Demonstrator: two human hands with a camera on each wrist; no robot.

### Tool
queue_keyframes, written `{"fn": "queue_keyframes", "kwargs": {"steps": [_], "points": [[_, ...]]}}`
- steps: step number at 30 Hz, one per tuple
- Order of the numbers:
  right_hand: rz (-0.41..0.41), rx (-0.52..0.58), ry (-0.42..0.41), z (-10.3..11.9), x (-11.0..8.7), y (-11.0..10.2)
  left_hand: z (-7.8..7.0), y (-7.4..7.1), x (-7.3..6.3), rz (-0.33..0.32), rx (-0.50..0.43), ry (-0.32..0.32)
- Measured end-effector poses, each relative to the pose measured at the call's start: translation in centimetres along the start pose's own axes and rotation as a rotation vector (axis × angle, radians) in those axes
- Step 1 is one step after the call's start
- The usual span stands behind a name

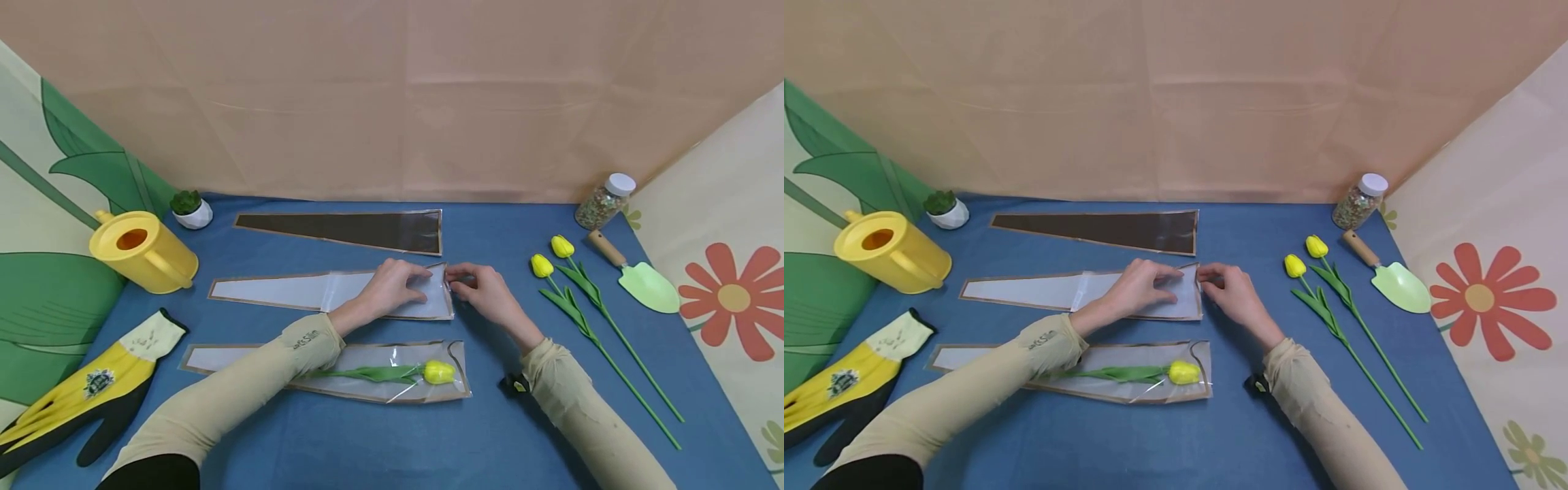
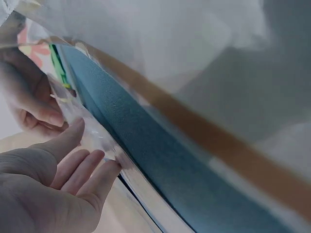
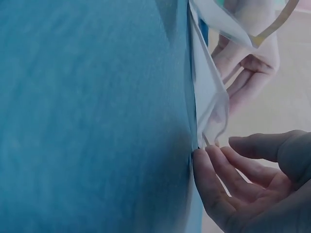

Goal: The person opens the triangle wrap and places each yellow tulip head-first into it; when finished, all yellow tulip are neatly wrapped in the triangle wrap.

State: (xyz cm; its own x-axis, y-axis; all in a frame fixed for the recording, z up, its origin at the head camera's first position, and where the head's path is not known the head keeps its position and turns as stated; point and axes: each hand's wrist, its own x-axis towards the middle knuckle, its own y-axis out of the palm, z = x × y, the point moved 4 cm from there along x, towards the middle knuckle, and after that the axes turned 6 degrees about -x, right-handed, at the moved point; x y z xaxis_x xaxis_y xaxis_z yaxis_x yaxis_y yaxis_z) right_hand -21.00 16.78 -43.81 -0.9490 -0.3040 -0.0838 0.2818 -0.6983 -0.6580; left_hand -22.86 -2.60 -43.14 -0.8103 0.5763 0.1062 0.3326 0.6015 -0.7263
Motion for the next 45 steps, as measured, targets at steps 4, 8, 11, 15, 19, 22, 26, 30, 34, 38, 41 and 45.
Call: {"fn": "queue_keyframes", "kwargs": {"steps": [4,8,11,15,19,22,26,30,34,38,41,45], "points": [[-0.018,0.051,-0.014,0.1,-0.1,0.1,0.0,0.0,0.0,-0.005,-0.007,-0.008],[-0.029,0.112,-0.039,0.2,-0.1,0.3,-0.1,0.0,-0.1,-0.007,-0.009,-0.007],[-0.031,0.147,-0.061,0.4,-0.2,0.4,0.0,0.1,-0.1,-0.007,-0.007,-0.008],[-0.046,0.148,-0.066,0.6,-0.2,0.6,0.1,0.2,-0.1,-0.013,-0.009,-0.011],[-0.063,0.184,-0.075,0.8,-0.1,0.8,0.1,0.2,-0.1,-0.023,-0.016,-0.008],[-0.081,0.238,-0.077,1.0,-0.1,1.0,0.1,0.3,-0.1,-0.026,-0.016,-0.008],[-0.11,0.256,-0.057,1.1,0.0,1.2,0.1,0.3,-0.1,-0.025,-0.015,-0.017],[-0.124,0.218,-0.036,1.0,0.1,1.2,0.0,0.2,-0.2,-0.017,-0.023,-0.025],[-0.102,0.2,-0.019,0.9,0.1,1.5,0.0,0.3,-0.2,-0.011,-0.024,-0.022],[-0.087,0.22,-0.004,0.8,0.1,1.6,0.1,0.3,-0.2,-0.014,-0.024,-0.015],[-0.085,0.239,-0.004,0.8,0.0,1.7,0.1,0.3,-0.1,-0.014,-0.021,-0.006],[-0.062,0.283,-0.021,1.1,-0.2,1.9,0.0,0.2,-0.1,-0.018,-0.011,0.009]]}}
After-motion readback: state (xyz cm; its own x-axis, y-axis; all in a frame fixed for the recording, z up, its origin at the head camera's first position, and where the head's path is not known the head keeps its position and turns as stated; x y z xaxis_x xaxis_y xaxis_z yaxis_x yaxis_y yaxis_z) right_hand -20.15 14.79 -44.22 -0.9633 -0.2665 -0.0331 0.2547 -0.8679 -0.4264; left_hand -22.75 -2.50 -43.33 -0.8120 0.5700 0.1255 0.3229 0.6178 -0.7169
